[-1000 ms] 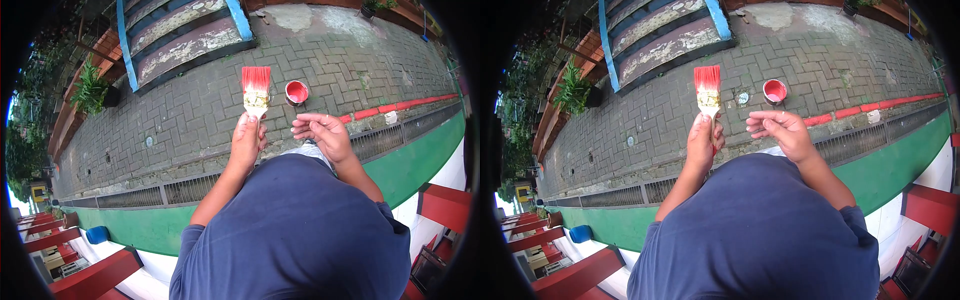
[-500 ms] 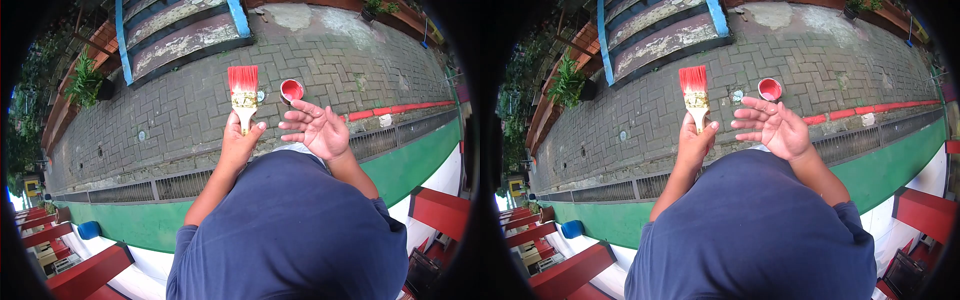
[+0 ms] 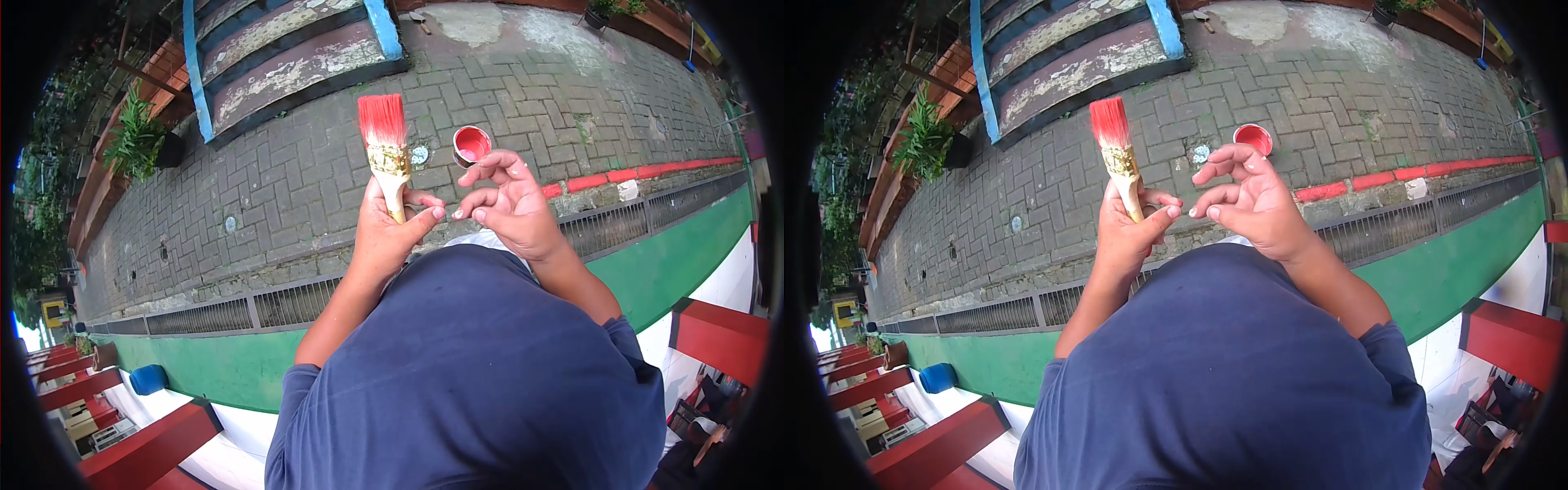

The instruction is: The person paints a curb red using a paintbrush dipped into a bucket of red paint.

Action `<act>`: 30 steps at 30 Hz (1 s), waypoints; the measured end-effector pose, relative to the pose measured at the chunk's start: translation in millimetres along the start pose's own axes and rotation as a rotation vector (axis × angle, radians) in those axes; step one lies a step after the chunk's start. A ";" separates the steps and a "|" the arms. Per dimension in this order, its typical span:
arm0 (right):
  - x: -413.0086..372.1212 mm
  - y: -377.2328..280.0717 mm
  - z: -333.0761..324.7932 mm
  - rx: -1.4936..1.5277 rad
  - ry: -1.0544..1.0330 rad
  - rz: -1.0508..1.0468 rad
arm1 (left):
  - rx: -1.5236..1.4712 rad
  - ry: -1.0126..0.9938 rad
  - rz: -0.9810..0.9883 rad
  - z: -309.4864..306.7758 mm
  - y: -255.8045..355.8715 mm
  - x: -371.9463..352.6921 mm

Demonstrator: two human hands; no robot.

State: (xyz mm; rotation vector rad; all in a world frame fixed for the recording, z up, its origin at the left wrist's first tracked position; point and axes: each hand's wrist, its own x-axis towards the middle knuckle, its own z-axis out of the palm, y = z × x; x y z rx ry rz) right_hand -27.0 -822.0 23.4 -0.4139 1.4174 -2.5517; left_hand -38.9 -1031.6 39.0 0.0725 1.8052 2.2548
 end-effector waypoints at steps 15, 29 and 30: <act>2.6 -2.8 34.0 -0.591 0.019 -0.432 | -0.028 0.023 0.105 5.7 7.9 -13.2; 18.2 2.3 52.0 -1.209 -0.111 -0.783 | -0.027 0.051 0.036 -18.6 3.6 -19.7; 17.7 2.4 52.7 -1.231 -0.143 -0.773 | -0.044 0.051 0.030 -20.3 2.7 -19.6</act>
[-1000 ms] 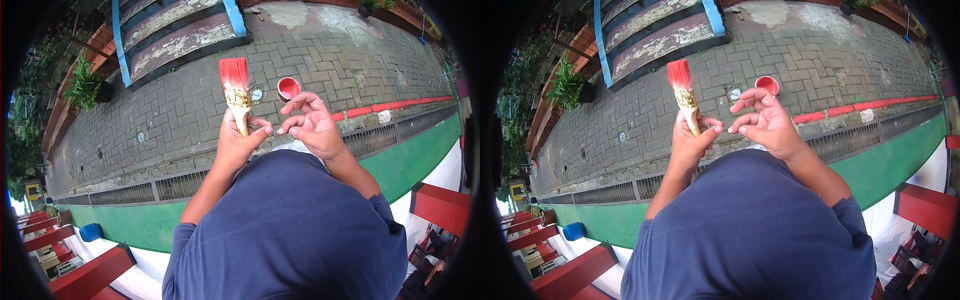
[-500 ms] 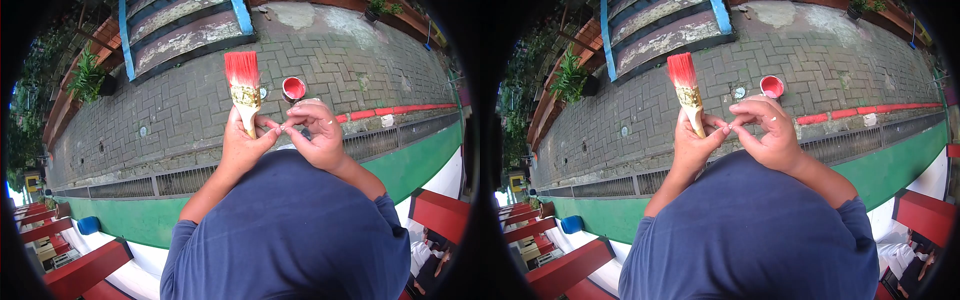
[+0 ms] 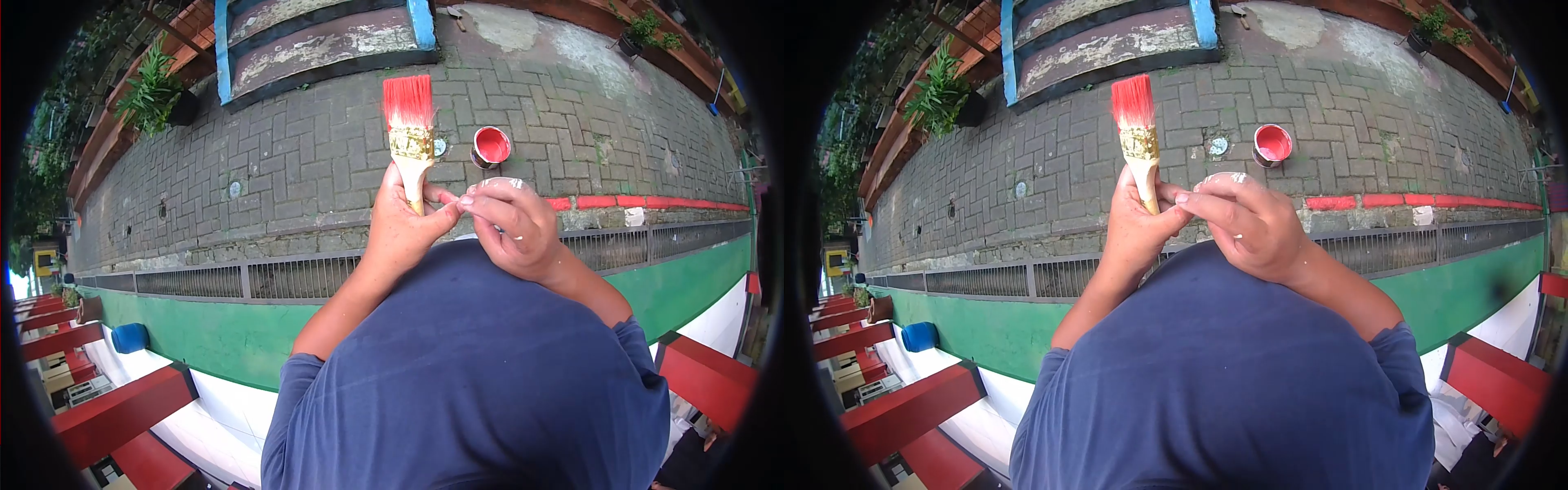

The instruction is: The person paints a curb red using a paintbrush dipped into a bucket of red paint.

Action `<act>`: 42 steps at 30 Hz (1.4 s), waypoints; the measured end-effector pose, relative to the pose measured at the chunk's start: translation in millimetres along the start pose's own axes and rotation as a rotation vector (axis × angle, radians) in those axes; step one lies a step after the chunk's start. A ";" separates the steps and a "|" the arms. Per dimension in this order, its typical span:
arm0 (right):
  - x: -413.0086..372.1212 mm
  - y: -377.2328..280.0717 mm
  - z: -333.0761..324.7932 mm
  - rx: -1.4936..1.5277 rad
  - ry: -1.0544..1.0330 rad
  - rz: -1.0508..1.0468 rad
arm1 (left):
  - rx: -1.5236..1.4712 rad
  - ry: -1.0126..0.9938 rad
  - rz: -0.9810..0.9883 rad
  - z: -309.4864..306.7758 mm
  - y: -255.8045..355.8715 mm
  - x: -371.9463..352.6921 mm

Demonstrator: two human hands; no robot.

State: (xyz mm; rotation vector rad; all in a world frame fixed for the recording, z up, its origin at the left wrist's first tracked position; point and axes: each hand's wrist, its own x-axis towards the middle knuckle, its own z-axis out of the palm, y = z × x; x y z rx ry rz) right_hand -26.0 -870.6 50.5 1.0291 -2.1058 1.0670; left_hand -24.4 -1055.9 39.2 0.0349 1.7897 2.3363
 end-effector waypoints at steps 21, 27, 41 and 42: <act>-6.2 -2.0 8.9 0.081 -0.080 0.117 | -0.031 -0.014 -0.071 -7.8 -8.9 -0.5; -17.2 5.6 10.8 0.478 0.012 0.450 | -0.082 -0.012 -0.152 -8.5 0.6 -1.7; -11.1 4.2 12.1 0.414 -0.064 0.380 | -0.031 -0.020 -0.072 -13.4 -4.6 -2.9; -12.1 4.6 12.4 0.418 -0.065 0.380 | -0.017 -0.023 -0.075 -13.6 -4.8 -2.8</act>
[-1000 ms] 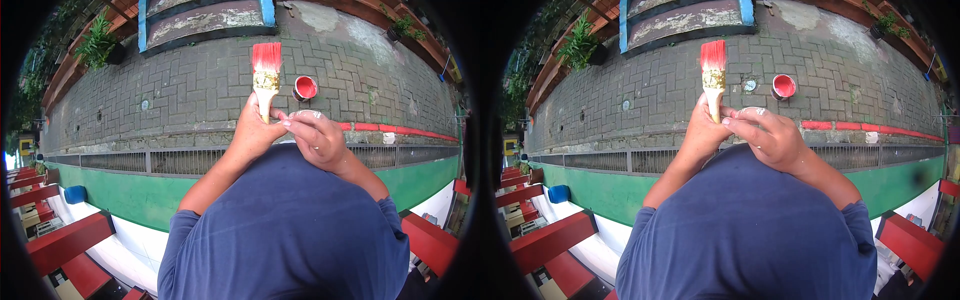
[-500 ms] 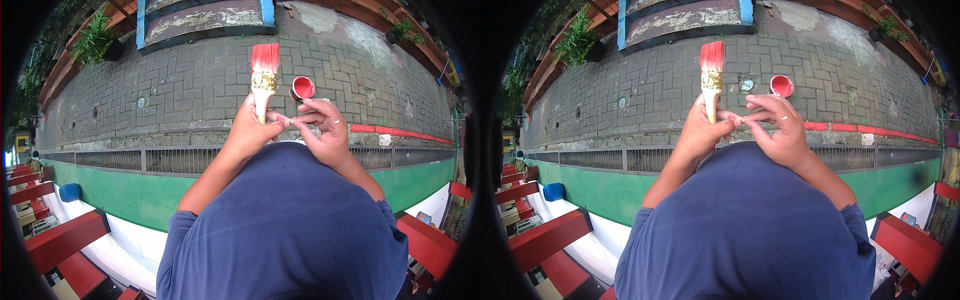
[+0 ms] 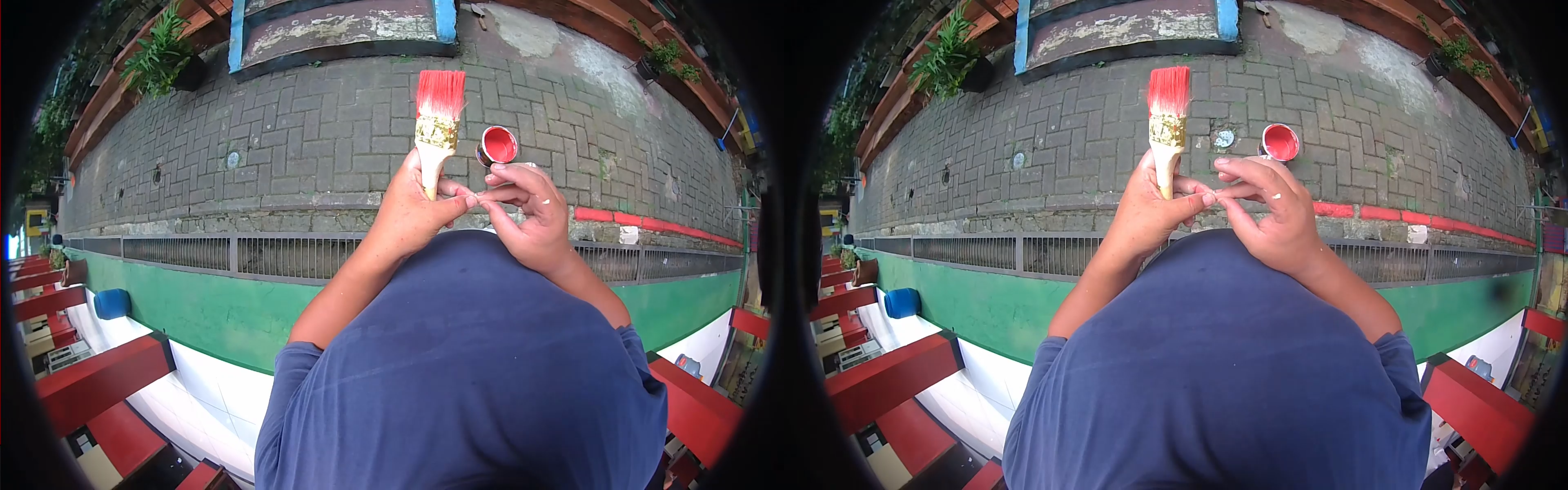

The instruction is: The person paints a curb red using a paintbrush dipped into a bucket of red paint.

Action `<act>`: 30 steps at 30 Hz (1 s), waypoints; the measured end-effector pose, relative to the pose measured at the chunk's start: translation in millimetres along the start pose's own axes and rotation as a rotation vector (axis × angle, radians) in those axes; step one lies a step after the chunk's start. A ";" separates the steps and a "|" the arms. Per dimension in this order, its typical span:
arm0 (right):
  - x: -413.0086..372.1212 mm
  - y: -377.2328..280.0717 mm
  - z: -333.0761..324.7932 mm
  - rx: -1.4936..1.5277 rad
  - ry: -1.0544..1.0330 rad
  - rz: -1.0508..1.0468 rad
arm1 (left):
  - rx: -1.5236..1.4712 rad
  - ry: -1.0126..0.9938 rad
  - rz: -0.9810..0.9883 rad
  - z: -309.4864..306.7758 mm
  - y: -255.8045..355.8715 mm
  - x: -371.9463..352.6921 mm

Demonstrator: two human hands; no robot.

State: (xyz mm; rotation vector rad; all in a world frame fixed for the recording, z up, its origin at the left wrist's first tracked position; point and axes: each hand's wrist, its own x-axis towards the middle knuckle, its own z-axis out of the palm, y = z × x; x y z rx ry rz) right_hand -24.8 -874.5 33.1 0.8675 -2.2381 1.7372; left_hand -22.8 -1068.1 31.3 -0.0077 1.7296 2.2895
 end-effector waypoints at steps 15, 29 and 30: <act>-7.4 7.3 -2.5 0.443 0.036 0.304 | -0.021 -0.043 -0.035 -1.9 -3.4 1.5; 0.4 13.3 -1.6 0.794 0.021 0.408 | 0.014 -0.058 0.006 3.3 3.1 1.4; 0.8 13.2 -1.5 0.778 0.017 0.411 | 0.004 -0.061 0.009 3.1 2.0 1.8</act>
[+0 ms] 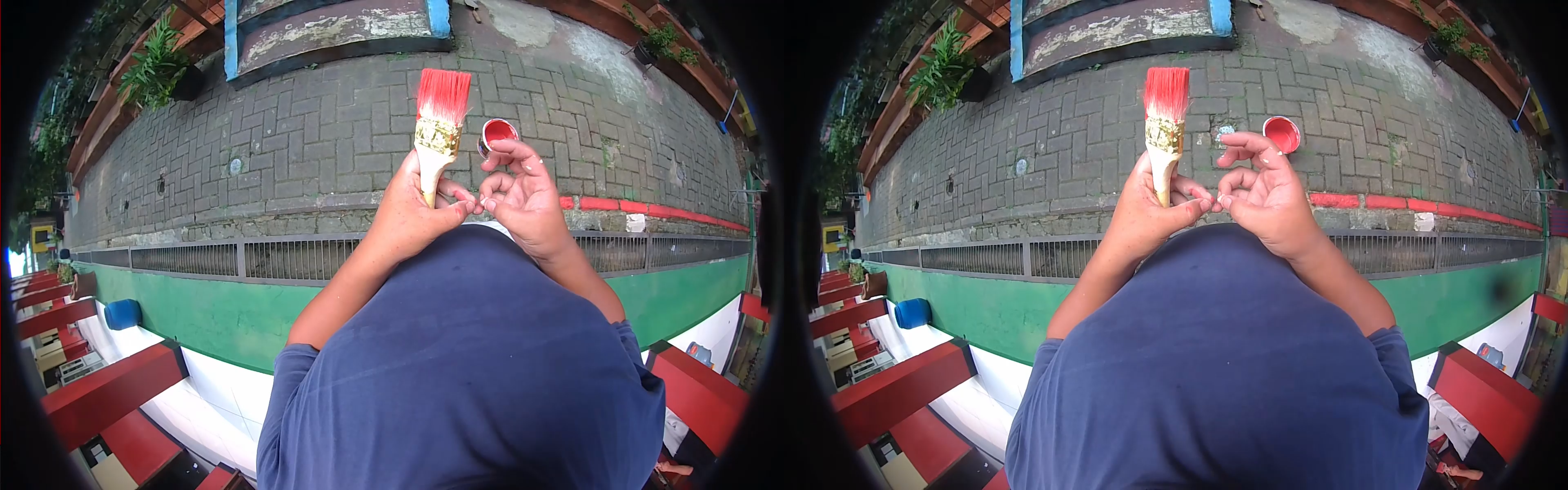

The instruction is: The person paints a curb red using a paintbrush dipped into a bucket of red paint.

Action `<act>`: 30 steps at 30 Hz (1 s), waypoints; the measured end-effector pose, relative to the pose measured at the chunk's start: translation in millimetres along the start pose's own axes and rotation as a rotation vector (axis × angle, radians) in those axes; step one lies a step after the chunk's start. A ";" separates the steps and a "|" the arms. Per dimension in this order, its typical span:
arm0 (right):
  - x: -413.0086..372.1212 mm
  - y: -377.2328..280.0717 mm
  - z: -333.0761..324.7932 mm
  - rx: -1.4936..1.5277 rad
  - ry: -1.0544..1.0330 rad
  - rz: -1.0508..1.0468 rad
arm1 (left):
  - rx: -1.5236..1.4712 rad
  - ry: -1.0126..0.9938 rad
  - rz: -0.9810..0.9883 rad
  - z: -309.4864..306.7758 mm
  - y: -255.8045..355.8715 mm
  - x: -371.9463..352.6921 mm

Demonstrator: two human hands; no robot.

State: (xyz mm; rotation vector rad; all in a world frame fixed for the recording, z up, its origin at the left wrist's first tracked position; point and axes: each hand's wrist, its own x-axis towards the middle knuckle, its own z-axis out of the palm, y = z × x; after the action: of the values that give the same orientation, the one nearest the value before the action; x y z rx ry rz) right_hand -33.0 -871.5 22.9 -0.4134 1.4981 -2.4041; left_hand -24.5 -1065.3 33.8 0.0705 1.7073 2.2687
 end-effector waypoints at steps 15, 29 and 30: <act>7.1 3.1 -1.0 -0.049 -0.020 0.004 | 0.095 0.062 0.054 -3.5 -1.3 1.0; 11.0 5.4 -9.3 -0.073 -0.014 0.017 | 0.048 0.061 0.048 -5.1 -5.5 2.1; 11.4 6.1 -10.1 -0.064 -0.002 0.015 | 0.002 0.064 0.053 -5.9 -8.0 2.0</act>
State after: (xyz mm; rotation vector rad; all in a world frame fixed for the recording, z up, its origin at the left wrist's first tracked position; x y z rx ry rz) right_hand -46.8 -870.2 14.2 -0.4171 1.5745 -2.3491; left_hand -26.0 -1068.2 24.3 0.0451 1.7595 2.3309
